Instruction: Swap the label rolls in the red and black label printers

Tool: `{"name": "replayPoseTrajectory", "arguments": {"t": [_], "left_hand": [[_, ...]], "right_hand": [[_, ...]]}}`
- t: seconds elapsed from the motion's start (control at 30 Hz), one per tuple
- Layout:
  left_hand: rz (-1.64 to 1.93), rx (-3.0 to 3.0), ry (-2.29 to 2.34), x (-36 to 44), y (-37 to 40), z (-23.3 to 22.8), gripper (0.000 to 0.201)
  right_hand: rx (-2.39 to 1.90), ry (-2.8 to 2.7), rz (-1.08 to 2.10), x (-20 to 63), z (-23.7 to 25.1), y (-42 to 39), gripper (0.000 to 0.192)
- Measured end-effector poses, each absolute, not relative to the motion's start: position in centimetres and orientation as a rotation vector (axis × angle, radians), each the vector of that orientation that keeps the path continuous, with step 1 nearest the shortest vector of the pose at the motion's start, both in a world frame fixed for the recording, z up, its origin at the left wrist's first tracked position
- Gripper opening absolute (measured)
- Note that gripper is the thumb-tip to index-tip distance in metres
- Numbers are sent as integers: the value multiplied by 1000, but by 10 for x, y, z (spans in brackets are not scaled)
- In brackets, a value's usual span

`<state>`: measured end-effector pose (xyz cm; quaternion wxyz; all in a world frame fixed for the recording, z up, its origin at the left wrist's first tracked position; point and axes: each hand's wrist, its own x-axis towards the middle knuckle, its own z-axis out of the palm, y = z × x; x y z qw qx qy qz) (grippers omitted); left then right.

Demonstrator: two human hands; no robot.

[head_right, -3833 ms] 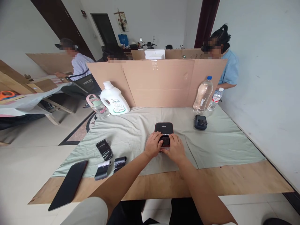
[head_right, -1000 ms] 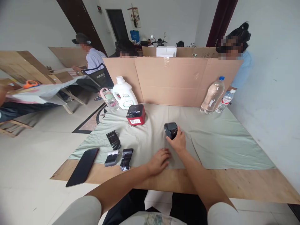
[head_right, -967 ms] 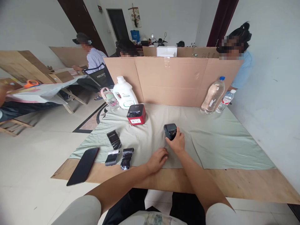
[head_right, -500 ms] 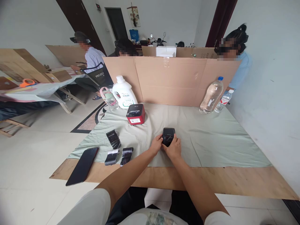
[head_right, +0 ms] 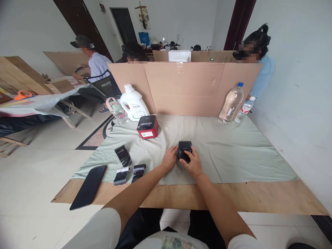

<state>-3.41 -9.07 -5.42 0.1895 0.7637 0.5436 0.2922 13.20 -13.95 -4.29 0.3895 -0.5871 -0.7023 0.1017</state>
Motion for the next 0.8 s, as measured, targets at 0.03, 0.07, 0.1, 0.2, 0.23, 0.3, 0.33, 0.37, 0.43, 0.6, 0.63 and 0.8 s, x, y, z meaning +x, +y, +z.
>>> {"name": "replayPoseTrajectory", "arguments": {"t": [0.03,0.07,0.1,0.2,0.23,0.3,0.33,0.37,0.43,0.6,0.63,0.8], "left_hand": [[796,2192,1529,-35,-92,-54,49],[770,2233,1531,-36,-93,-54,49],[746,2268,1535,-37,-93,-54,49],[694,2320,1549,-38,-93,-53,49],[681,2317,1556,-38,-94,-53,50],[661,2293,1568,-37,-95,-52,50],[653,2275,1577,-36,-96,-52,51],[646,2257,1591,-35,-97,-52,51],[637,2230,1623,-33,-98,-51,52],[621,2221,1624,-31,-99,-49,52],[617,2223,1620,-31,-99,-48,51],[608,2225,1624,-32,-95,-46,49]], "right_hand": [[-1472,-1792,260,133,-44,-140,51],[-1451,-1805,257,133,-46,-140,52],[-1433,-1823,249,134,-47,-140,53],[-1440,-1867,206,132,-51,-142,55],[-1460,-1875,189,130,-52,-142,57],[-1498,-1874,161,127,-55,-143,59],[-1512,-1868,152,126,-57,-143,59],[-1520,-1863,148,125,-59,-143,58],[-1529,-1854,142,125,-61,-143,55],[-1540,-1838,126,125,-64,-141,52],[-1552,-1825,126,125,-64,-140,50],[-1610,-1707,128,119,-61,-134,42]]}}
